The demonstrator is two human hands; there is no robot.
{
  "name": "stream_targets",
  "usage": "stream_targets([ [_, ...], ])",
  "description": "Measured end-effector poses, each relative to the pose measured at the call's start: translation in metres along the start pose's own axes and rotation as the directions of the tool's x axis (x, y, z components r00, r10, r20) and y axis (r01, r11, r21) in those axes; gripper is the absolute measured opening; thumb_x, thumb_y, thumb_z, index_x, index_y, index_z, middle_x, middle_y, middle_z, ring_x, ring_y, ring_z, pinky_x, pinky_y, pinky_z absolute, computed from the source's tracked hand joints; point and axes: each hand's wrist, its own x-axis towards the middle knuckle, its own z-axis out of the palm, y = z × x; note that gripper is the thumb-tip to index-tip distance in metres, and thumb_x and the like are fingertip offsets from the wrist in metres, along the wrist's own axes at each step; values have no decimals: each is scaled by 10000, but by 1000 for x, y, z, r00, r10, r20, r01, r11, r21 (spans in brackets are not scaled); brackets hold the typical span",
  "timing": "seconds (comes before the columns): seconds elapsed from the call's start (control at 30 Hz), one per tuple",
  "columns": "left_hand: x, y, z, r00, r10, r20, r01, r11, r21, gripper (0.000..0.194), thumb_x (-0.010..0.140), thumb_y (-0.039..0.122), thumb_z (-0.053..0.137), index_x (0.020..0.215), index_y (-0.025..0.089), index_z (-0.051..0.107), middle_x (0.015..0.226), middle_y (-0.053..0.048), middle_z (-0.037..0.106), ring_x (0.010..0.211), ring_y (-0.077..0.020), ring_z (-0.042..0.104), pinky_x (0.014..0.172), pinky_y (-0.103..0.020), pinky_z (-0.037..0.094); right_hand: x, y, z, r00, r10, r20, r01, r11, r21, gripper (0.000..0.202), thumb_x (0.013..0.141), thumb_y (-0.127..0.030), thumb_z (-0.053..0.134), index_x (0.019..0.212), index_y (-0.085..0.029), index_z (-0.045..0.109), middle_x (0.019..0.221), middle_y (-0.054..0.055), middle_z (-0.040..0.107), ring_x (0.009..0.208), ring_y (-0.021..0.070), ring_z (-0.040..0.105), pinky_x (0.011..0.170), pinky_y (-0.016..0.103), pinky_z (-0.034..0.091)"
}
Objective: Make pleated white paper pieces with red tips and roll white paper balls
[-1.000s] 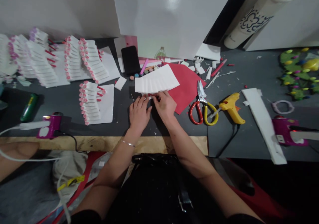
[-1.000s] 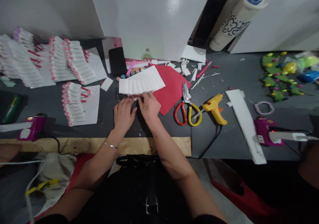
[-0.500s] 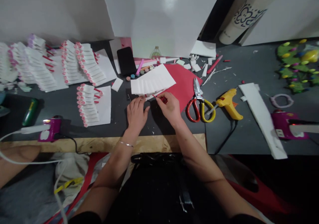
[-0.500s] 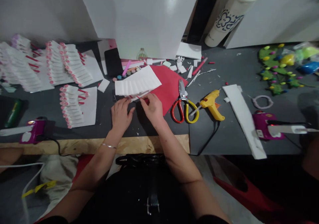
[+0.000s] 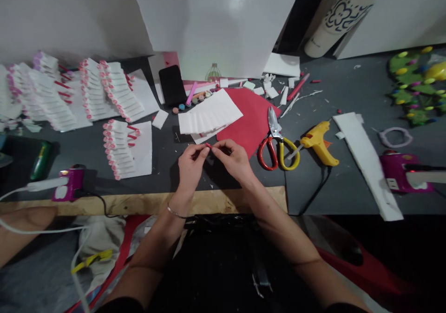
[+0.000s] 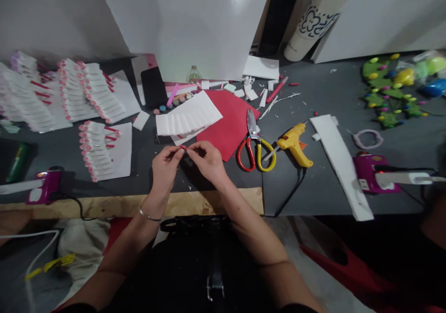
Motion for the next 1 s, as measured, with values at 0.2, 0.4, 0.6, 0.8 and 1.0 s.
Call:
stream_targets([
  [0.2, -2, 5, 0, 1000, -26, 14, 26, 999, 27, 173, 816, 369, 693, 836, 205, 746, 806, -22, 693, 732, -152, 622, 672, -270, 479, -5, -3, 0, 996, -92, 17, 93, 989, -114, 116, 818, -319, 609, 820, -215, 660, 798, 4, 703, 701, 141, 622, 675, 266, 495],
  [0.4, -3, 11, -2, 1000, 20, 16, -21, 997, 69, 147, 827, 349, 689, 838, 209, 732, 803, -17, 668, 714, -142, 589, 636, -256, 446, -9, -11, -15, 980, -192, 55, 200, 947, -253, 66, 834, -266, 608, 812, -229, 658, 820, 20, 691, 744, 168, 615, 709, 297, 492],
  [0.6, 0, 1, 2, 999, -4, 47, 3, 1000, 21, 102, 826, 302, 677, 841, 206, 705, 831, -19, 677, 729, -140, 600, 645, -252, 450, -11, -14, -41, 969, -247, -17, 225, 906, -358, 118, 881, -281, 602, 823, -221, 685, 804, 38, 679, 725, 179, 603, 705, 313, 487],
  [0.8, 0, 8, 0, 995, 53, 80, -64, 987, 149, 114, 847, 308, 668, 855, 208, 723, 852, -29, 702, 788, -162, 625, 657, -265, 449, -1, -6, -23, 974, -216, 61, 225, 943, -246, 114, 863, -283, 619, 849, -223, 715, 831, 34, 709, 754, 178, 641, 706, 304, 506],
  [1.0, 6, 6, -1, 980, 196, 24, -196, 948, 250, 100, 864, 291, 671, 854, 207, 725, 876, -34, 707, 844, -178, 630, 744, -295, 481, 9, -1, -7, 993, -106, 46, 109, 992, -68, 121, 834, -286, 628, 836, -214, 726, 837, 23, 745, 773, 172, 677, 741, 301, 528],
])
